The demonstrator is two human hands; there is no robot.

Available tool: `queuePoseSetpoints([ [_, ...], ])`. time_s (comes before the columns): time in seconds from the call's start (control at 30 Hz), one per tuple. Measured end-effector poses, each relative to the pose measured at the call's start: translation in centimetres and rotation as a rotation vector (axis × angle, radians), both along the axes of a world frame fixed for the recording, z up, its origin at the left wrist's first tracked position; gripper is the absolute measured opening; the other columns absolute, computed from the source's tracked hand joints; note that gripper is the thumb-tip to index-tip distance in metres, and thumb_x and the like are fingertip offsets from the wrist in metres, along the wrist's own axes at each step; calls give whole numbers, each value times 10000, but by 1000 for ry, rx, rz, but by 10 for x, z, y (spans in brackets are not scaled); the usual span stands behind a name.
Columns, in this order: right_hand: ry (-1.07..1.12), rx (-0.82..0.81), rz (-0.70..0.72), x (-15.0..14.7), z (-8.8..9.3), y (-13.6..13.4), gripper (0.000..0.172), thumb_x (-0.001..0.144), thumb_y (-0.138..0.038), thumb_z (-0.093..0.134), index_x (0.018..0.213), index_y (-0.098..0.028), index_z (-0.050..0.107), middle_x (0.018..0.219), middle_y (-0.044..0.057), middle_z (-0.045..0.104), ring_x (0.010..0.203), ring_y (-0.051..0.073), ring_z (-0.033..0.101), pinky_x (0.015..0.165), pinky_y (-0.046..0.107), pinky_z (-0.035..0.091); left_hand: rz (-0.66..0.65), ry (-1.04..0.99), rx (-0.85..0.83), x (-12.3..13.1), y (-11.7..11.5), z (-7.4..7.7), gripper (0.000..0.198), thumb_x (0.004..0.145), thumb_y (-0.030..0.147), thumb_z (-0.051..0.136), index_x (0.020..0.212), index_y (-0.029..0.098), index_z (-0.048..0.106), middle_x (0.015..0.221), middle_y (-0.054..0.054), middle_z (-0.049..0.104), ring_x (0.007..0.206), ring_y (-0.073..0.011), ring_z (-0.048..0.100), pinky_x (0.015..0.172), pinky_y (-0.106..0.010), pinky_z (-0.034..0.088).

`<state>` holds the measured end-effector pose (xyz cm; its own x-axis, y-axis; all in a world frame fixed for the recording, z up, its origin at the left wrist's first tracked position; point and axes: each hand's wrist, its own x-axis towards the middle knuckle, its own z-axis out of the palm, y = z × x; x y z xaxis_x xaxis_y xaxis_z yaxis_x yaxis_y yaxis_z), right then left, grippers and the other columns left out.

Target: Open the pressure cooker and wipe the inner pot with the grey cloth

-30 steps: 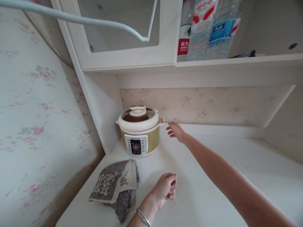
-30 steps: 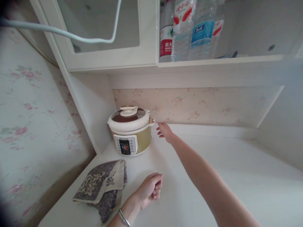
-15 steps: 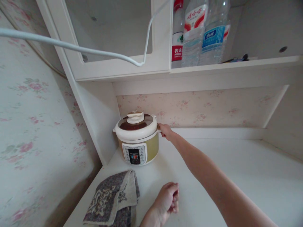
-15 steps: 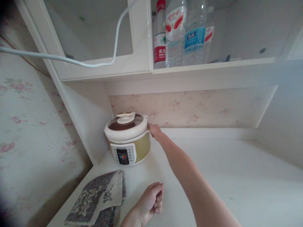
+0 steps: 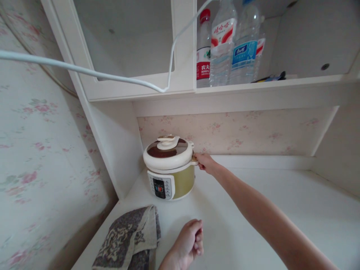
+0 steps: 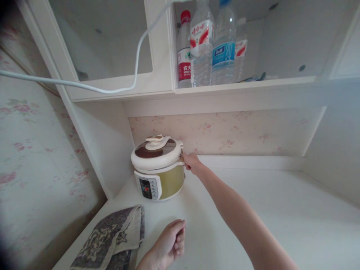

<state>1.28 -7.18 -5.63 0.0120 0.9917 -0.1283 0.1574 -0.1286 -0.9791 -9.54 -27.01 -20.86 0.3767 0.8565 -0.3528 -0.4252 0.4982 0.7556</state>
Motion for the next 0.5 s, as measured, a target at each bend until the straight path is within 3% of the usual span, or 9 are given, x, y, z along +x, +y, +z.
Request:
queuePoseSetpoints([
  [0.2, -50, 29, -100, 52, -1, 16, 273, 830, -375, 508, 633, -200, 441, 373, -81, 300, 334, 58, 220, 327, 207, 145, -11, 15, -37, 0, 4, -2, 354, 686, 462, 665, 672, 206, 420, 468, 95, 329, 361, -39, 217, 415, -238, 134],
  [0.5, -105, 27, -260, 127, -1, 20, 253, 788, -334, 541, 601, -203, 432, 408, -58, 354, 342, 49, 214, 331, 209, 151, 27, 9, -36, -1, 4, 0, 319, 721, 431, 636, 704, 208, 408, 485, 99, 330, 381, -40, 233, 421, -231, 136],
])
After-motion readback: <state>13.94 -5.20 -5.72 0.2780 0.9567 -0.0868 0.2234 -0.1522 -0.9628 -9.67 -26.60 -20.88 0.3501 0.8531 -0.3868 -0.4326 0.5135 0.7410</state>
